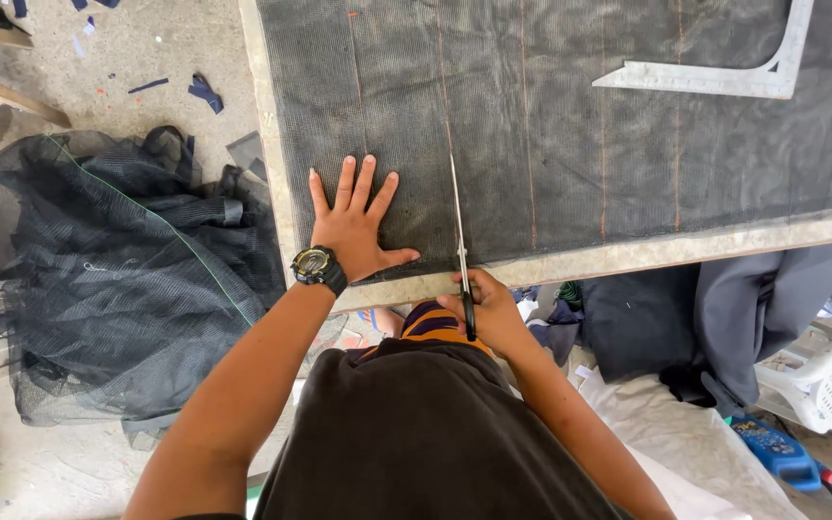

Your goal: The person uses shears to cut a large piece of black mesh fabric into strips on a wooden table. The person then folds the cut strips and places them on a nearby sewing machine table.

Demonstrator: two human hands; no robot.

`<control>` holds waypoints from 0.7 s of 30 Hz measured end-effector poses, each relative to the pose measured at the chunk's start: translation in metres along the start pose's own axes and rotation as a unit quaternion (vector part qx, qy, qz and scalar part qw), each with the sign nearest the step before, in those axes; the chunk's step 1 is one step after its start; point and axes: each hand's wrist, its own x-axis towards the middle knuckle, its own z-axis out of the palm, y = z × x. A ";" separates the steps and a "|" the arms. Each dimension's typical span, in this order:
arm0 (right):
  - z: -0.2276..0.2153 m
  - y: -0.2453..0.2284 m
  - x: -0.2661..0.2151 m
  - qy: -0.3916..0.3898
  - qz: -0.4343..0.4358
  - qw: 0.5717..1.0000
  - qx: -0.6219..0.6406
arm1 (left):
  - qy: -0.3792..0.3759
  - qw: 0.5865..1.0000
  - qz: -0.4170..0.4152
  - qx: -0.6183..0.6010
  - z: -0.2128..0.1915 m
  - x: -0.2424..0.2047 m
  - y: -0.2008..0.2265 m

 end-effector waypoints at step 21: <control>-0.002 -0.012 0.044 0.025 0.028 0.999 0.033 | -0.016 1.000 0.001 0.007 -0.006 -0.002 0.002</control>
